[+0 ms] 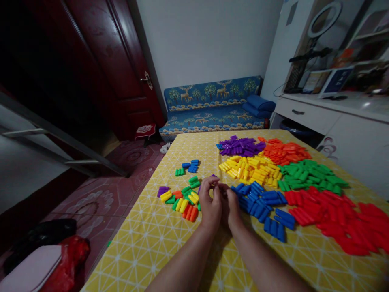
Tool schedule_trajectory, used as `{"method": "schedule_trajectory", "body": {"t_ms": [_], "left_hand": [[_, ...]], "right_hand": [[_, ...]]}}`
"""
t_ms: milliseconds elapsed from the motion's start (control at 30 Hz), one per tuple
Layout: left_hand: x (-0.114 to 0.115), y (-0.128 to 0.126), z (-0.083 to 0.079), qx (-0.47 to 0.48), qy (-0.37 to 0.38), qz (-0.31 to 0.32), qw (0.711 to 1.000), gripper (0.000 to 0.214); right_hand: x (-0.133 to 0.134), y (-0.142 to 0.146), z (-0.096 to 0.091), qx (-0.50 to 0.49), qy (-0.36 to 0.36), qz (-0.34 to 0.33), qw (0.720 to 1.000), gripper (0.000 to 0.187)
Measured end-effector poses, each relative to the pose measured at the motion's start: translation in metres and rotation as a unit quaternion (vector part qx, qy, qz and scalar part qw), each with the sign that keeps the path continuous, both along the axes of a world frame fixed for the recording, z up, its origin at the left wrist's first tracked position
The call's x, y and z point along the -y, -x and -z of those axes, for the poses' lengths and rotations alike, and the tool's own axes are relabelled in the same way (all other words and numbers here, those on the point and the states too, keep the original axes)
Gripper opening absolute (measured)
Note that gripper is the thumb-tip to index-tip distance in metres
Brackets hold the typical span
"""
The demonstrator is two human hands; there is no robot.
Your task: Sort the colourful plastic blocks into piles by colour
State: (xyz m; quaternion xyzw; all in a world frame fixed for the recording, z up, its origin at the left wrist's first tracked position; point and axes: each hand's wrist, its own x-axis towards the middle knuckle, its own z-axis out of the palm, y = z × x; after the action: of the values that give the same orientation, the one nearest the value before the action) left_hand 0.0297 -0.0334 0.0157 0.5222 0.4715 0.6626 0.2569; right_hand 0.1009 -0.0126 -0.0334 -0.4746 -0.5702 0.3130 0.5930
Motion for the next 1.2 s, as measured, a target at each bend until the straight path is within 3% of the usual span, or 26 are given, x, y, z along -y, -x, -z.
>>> {"method": "schedule_trajectory", "body": {"t_ms": [133,233,300,400,500,667,833,900,967,1033,1067,1100,1133,1200], "left_hand": [[-0.041,0.045,-0.016,-0.176,0.003,-0.065,0.982,0.022],[-0.084,0.088,-0.021,-0.379,0.076,-0.072,0.919,0.04],[-0.109,0.11,-0.02,-0.464,0.119,-0.057,0.876,0.058],[-0.136,0.128,-0.014,-0.537,0.144,0.034,0.831,0.073],[-0.147,0.13,-0.008,-0.566,0.159,0.078,0.805,0.067],[-0.144,0.125,-0.005,-0.621,0.17,0.056,0.763,0.053],[-0.139,0.124,-0.011,-0.612,0.172,0.001,0.772,0.042],[-0.135,0.119,-0.019,-0.579,0.165,-0.026,0.798,0.037],[-0.126,0.107,-0.028,-0.486,0.138,-0.054,0.862,0.03],[-0.111,0.087,-0.037,-0.307,0.113,-0.063,0.943,0.024],[-0.1,0.075,-0.04,-0.182,0.111,-0.038,0.976,0.024],[-0.088,0.062,-0.041,-0.053,0.131,-0.009,0.99,0.027],[-0.074,0.049,-0.041,0.062,0.168,0.035,0.983,0.031],[-0.046,0.025,-0.037,0.255,0.233,0.133,0.929,0.038]], "right_hand": [[0.002,0.004,-0.003,-0.033,0.042,-0.017,0.998,0.022],[0.003,0.006,-0.005,-0.049,0.07,-0.031,0.996,0.024],[0.003,0.007,-0.006,-0.053,0.079,-0.046,0.994,0.023],[0.004,0.009,-0.008,-0.034,0.067,-0.054,0.996,0.018],[0.003,0.009,-0.007,-0.009,0.064,-0.059,0.996,0.015],[0.001,0.009,-0.003,0.016,0.068,-0.063,0.996,0.017],[0.001,0.009,-0.002,0.01,0.074,-0.064,0.995,0.016],[0.0,0.009,-0.002,-0.001,0.074,-0.069,0.995,0.017],[0.0,0.009,-0.004,-0.019,0.079,-0.069,0.994,0.018],[0.001,0.009,-0.007,-0.039,0.086,-0.057,0.994,0.023],[0.002,0.009,-0.01,-0.048,0.084,-0.045,0.994,0.026],[0.003,0.008,-0.013,-0.058,0.077,-0.032,0.995,0.031],[0.005,0.007,-0.016,-0.07,0.064,-0.016,0.995,0.035],[0.009,0.004,-0.022,-0.099,0.027,0.024,0.994,0.04]]}}
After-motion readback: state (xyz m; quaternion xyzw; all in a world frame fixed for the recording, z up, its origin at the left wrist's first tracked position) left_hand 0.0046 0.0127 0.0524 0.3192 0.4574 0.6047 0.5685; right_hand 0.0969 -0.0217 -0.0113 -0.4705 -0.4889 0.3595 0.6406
